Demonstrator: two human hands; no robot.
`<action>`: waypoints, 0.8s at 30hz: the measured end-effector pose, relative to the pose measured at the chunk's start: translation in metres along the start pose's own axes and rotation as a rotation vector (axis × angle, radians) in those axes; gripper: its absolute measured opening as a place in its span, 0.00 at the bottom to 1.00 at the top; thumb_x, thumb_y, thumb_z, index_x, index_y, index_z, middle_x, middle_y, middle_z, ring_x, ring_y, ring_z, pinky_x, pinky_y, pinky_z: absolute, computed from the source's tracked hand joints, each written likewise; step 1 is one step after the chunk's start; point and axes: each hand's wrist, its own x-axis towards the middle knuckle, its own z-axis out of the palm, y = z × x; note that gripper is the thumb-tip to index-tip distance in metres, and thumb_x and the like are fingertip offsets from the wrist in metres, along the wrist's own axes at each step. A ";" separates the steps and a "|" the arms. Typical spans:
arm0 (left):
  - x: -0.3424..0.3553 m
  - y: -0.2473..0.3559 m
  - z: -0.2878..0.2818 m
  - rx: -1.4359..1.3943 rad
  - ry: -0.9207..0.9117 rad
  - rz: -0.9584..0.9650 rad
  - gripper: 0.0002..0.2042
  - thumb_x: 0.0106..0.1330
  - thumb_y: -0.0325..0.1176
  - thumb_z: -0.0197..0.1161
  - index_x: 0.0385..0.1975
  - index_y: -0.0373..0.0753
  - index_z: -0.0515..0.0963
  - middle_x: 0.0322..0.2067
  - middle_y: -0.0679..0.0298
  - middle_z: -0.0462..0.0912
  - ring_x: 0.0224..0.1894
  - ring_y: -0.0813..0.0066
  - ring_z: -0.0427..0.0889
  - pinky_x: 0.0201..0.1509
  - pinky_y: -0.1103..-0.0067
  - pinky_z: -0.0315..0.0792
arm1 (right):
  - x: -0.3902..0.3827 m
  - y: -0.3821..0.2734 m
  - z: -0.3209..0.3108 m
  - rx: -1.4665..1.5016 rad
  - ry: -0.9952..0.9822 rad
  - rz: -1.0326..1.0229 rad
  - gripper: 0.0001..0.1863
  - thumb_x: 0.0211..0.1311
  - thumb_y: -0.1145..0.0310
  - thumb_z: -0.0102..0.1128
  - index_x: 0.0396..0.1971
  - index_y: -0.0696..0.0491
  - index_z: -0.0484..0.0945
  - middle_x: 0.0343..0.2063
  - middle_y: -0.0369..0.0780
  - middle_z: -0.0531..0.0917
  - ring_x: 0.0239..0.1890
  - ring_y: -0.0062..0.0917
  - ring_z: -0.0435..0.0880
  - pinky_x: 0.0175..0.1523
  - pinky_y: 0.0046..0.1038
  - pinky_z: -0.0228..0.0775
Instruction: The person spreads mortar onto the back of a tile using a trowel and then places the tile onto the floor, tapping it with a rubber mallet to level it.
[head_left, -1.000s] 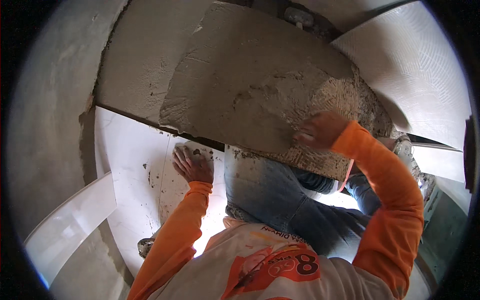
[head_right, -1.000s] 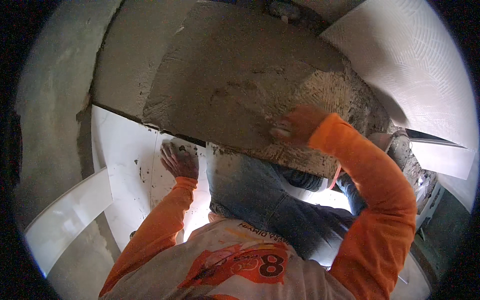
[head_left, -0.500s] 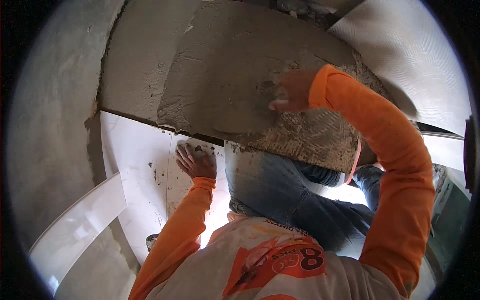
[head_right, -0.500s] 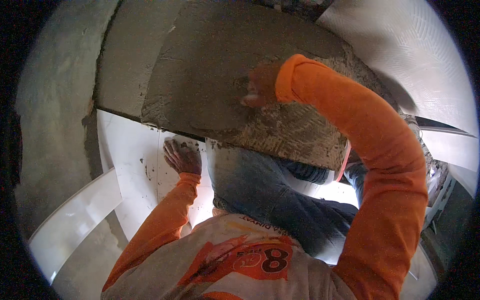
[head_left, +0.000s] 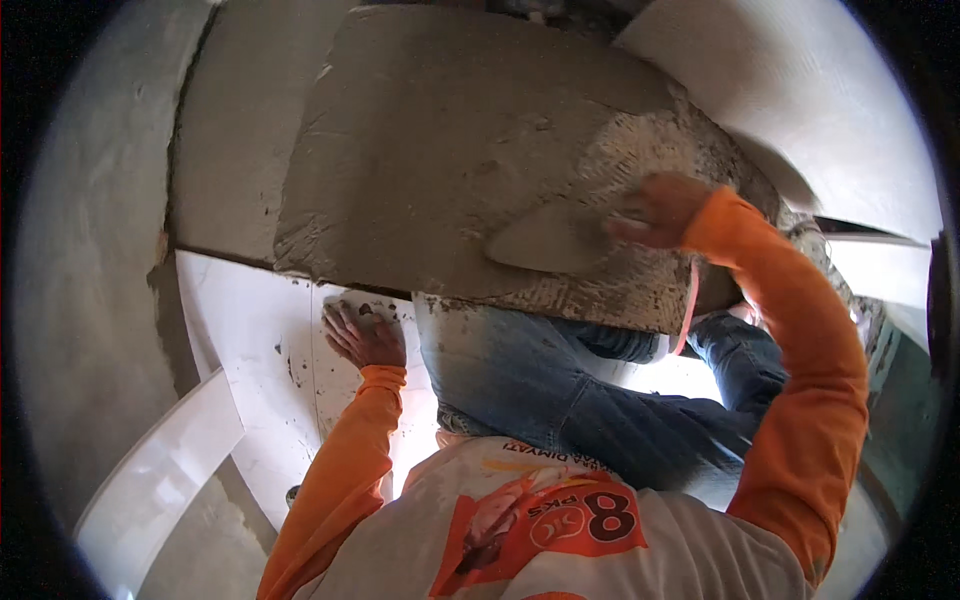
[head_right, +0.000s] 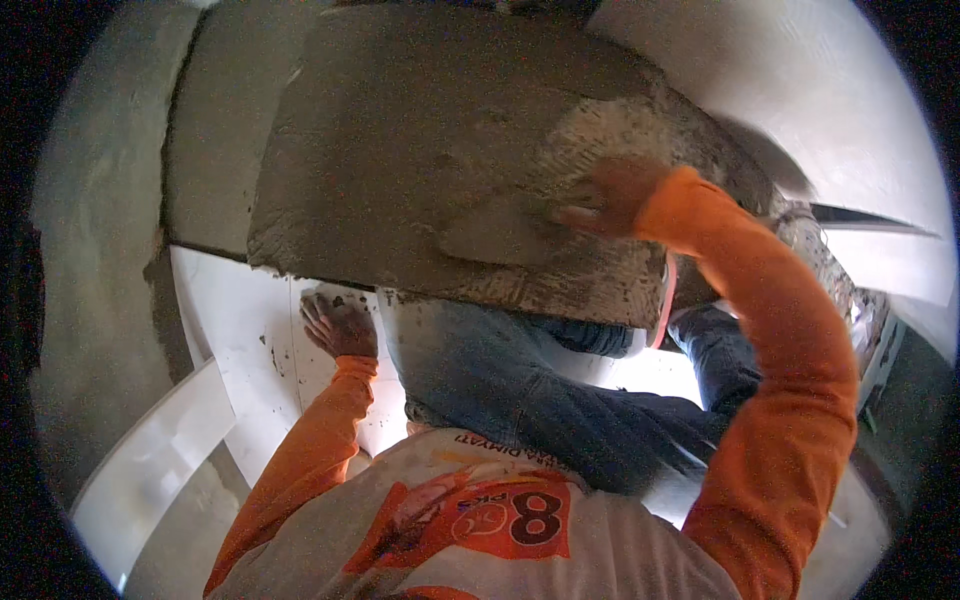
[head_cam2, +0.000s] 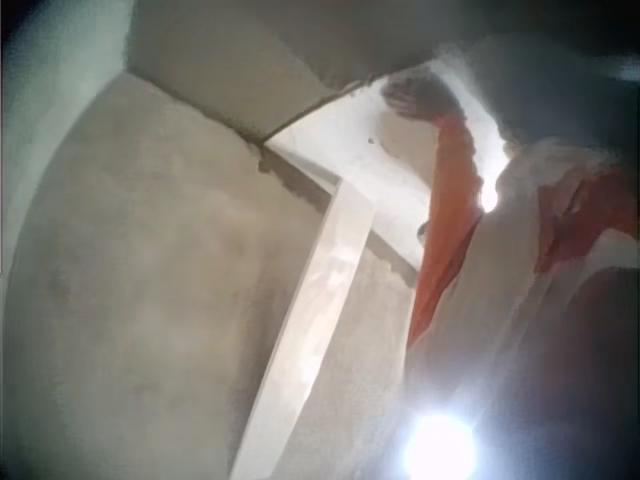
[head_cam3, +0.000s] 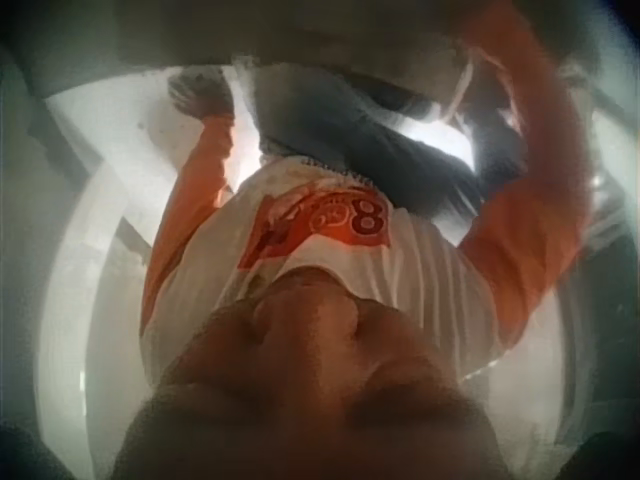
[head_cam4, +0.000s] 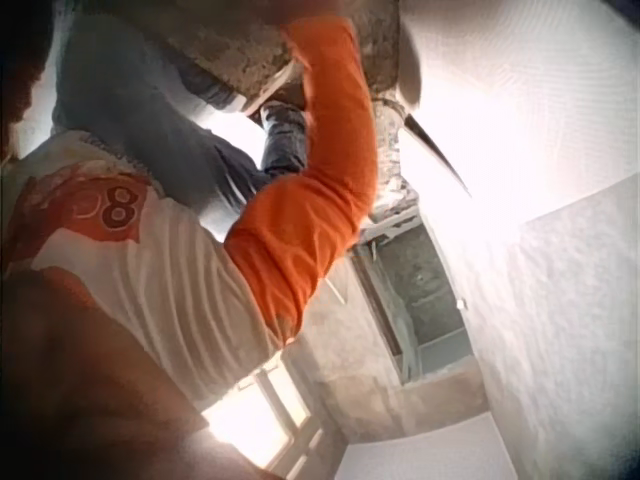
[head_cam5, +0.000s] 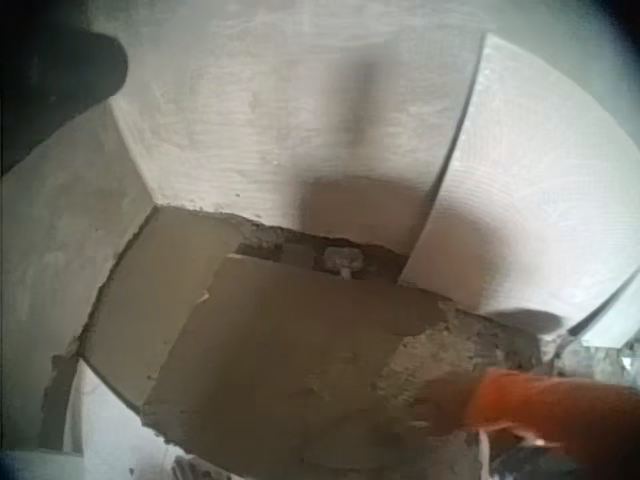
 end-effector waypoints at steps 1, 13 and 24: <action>-0.001 -0.002 0.001 0.012 0.018 0.025 0.28 0.65 0.47 0.43 0.62 0.39 0.55 0.64 0.47 0.52 0.66 0.47 0.50 0.66 0.55 0.41 | 0.013 -0.008 0.005 0.095 0.042 0.008 0.25 0.54 0.44 0.51 0.29 0.54 0.80 0.23 0.48 0.80 0.28 0.41 0.80 0.36 0.39 0.73; -0.001 -0.009 0.005 0.053 0.011 0.000 0.29 0.66 0.50 0.39 0.62 0.38 0.55 0.63 0.47 0.54 0.65 0.47 0.51 0.65 0.55 0.43 | -0.068 0.003 0.011 0.010 -0.081 0.145 0.24 0.58 0.47 0.49 0.34 0.55 0.80 0.23 0.48 0.81 0.29 0.41 0.81 0.38 0.39 0.74; -0.002 -0.009 0.005 0.068 0.009 0.023 0.29 0.67 0.50 0.37 0.62 0.37 0.54 0.63 0.48 0.54 0.65 0.46 0.51 0.65 0.55 0.44 | -0.045 -0.030 0.028 0.040 -0.103 0.050 0.24 0.60 0.49 0.47 0.33 0.56 0.79 0.24 0.48 0.81 0.30 0.40 0.81 0.39 0.38 0.74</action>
